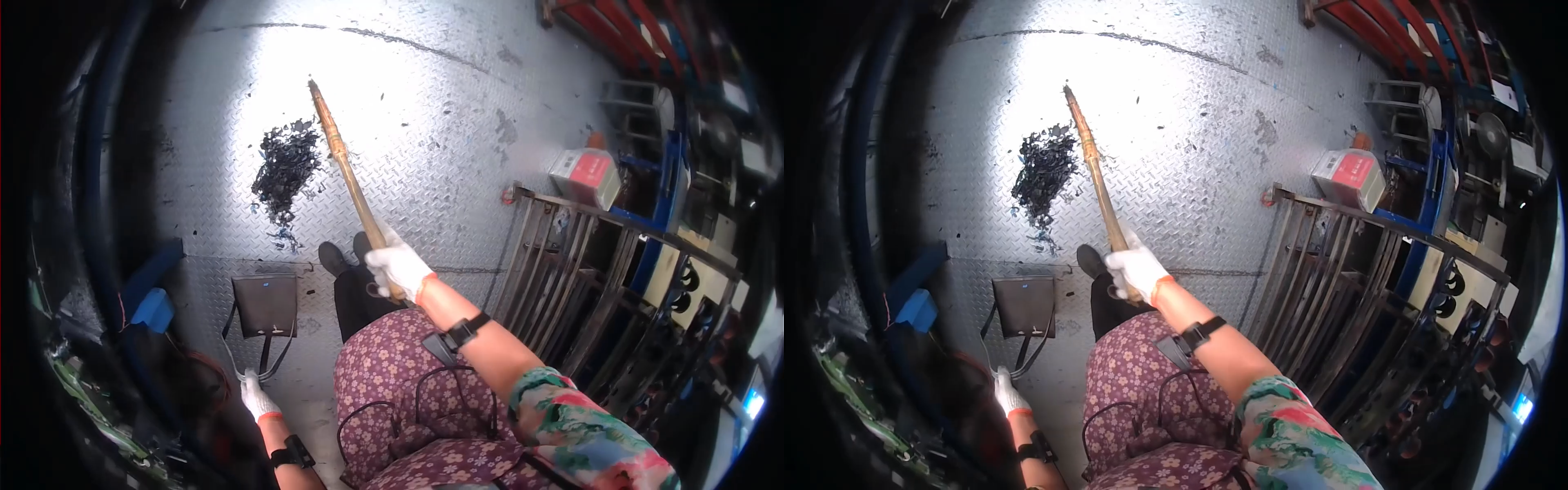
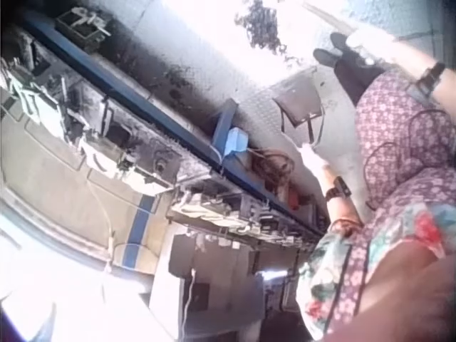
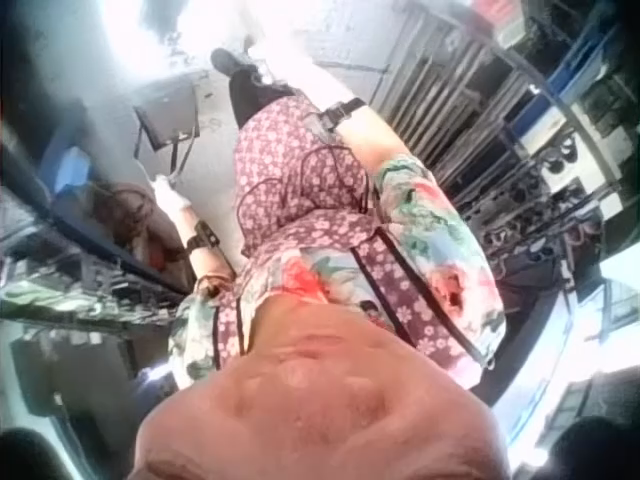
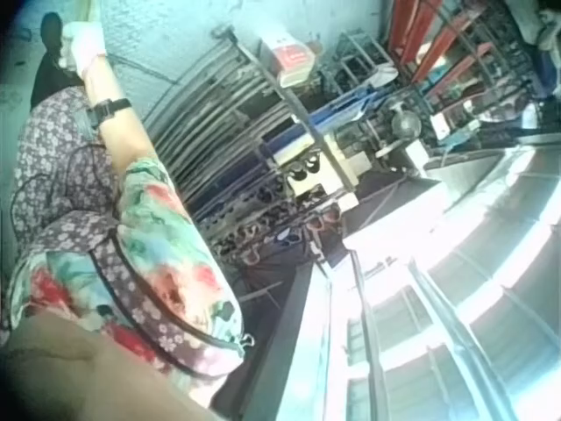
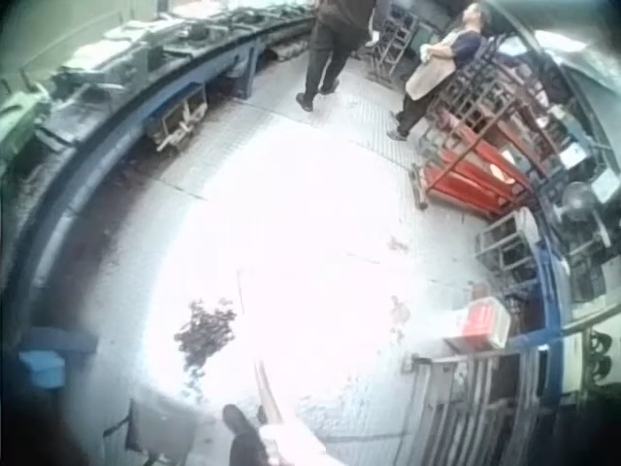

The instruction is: Sweeping manufacturing waste and scraps from the factory floor into a dustpan.

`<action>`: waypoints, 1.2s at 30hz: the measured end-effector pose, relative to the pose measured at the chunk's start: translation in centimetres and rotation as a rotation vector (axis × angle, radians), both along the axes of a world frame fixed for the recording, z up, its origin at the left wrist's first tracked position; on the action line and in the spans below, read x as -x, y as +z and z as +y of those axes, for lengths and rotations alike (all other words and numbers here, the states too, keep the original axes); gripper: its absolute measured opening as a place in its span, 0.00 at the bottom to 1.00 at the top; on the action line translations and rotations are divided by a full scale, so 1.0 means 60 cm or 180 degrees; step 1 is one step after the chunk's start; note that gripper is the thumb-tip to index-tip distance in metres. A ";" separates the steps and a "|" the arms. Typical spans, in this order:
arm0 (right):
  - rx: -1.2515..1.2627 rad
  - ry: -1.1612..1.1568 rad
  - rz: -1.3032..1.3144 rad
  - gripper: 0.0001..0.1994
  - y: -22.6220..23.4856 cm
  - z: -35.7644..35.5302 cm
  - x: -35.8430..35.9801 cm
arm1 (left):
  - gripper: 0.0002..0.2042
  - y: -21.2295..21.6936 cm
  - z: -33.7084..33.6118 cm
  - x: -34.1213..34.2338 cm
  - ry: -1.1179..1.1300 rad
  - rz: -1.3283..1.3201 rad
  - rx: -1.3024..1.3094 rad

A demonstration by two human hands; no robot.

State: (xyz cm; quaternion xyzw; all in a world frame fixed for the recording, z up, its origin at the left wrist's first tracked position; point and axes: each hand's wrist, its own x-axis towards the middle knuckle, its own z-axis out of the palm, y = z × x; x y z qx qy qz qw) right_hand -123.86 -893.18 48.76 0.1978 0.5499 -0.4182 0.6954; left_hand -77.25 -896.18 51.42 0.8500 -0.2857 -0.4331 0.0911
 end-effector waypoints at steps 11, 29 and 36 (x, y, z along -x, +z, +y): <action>-0.0930 -0.1883 0.0090 0.04 -0.098 0.163 0.072 | 0.27 -0.013 0.037 -0.043 0.0214 0.0179 -0.0068; -0.0766 0.0157 0.0672 0.38 0.060 -0.026 0.282 | 0.34 -0.006 0.042 0.173 0.0953 0.0094 0.0129; -0.0838 0.0221 0.0359 0.07 -0.142 -0.166 0.401 | 0.29 -0.049 0.115 0.259 0.2162 -0.0186 0.0559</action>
